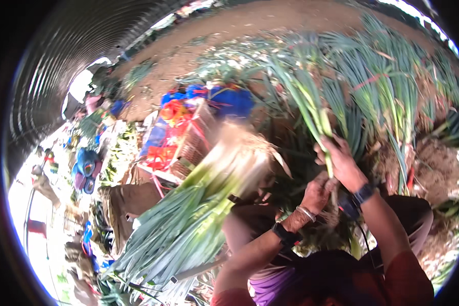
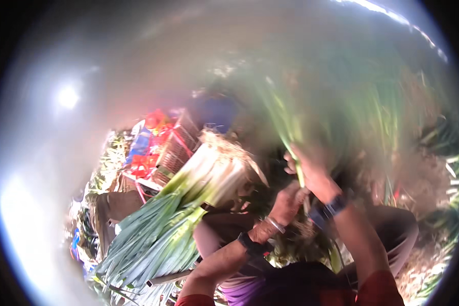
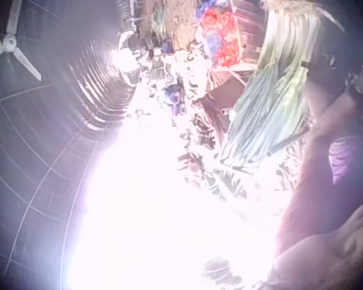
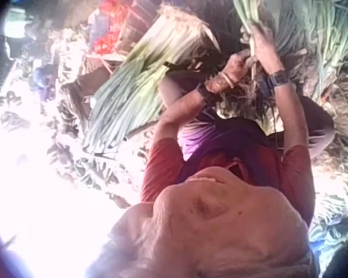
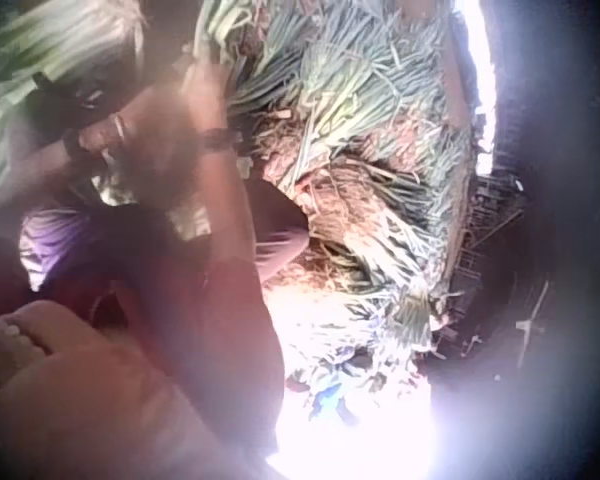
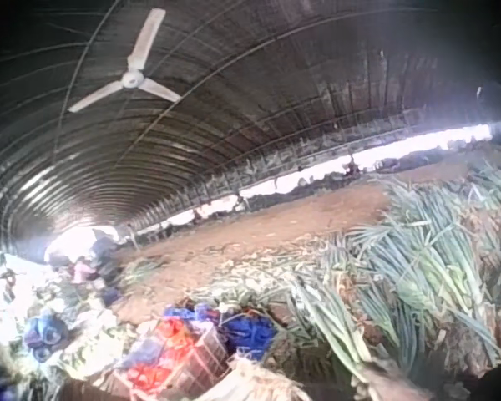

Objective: The recorder is peeling outer layers off large green onions or leeks and sorting them into bunches and crates in an agricultural facility.

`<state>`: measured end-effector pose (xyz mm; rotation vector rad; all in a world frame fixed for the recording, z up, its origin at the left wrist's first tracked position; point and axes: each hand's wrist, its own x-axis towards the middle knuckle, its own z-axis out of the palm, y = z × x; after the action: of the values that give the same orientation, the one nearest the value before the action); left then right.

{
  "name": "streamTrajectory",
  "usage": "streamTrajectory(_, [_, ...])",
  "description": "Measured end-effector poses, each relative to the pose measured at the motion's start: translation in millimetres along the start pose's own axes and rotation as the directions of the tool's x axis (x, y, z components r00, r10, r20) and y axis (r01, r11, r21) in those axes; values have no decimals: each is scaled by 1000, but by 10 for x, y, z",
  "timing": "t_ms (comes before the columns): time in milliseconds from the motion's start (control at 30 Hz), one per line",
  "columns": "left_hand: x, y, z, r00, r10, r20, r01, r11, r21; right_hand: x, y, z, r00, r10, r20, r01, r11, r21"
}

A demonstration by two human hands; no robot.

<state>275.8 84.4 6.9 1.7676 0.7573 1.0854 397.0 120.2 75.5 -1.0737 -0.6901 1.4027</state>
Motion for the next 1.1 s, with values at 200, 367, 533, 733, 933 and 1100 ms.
streamTrajectory(200, [377, -15, -640, 977, -201, -74, 187, 968, -165, -358, 363, 39, 934, -357, -17, 326, 870, -371])
streamTrajectory(367, [454, -62, -481, 914, -371, -165, 114, 624, -773, -396, 638, 107, 894, -430, 125, 444, 822, -356])
streamTrajectory(533, [519, 222, -547, 874, -358, -329, -82, 558, -826, -405, 766, 20, 748, -631, 205, 592, 496, -635])
streamTrajectory(733, [618, 197, -854, 776, -349, -526, -252, 593, -765, -925, 1010, -613, 962, -92, 258, 267, 101, -959])
streamTrajectory(933, [685, 140, -761, 794, -379, -475, -215, 555, -804, -791, 938, -994, 978, 109, 178, 144, 270, -952])
streamTrajectory(1100, [592, 143, -675, 824, -406, -396, -150, 517, -843, -629, 425, -303, 934, -127, 334, 256, 890, -378])
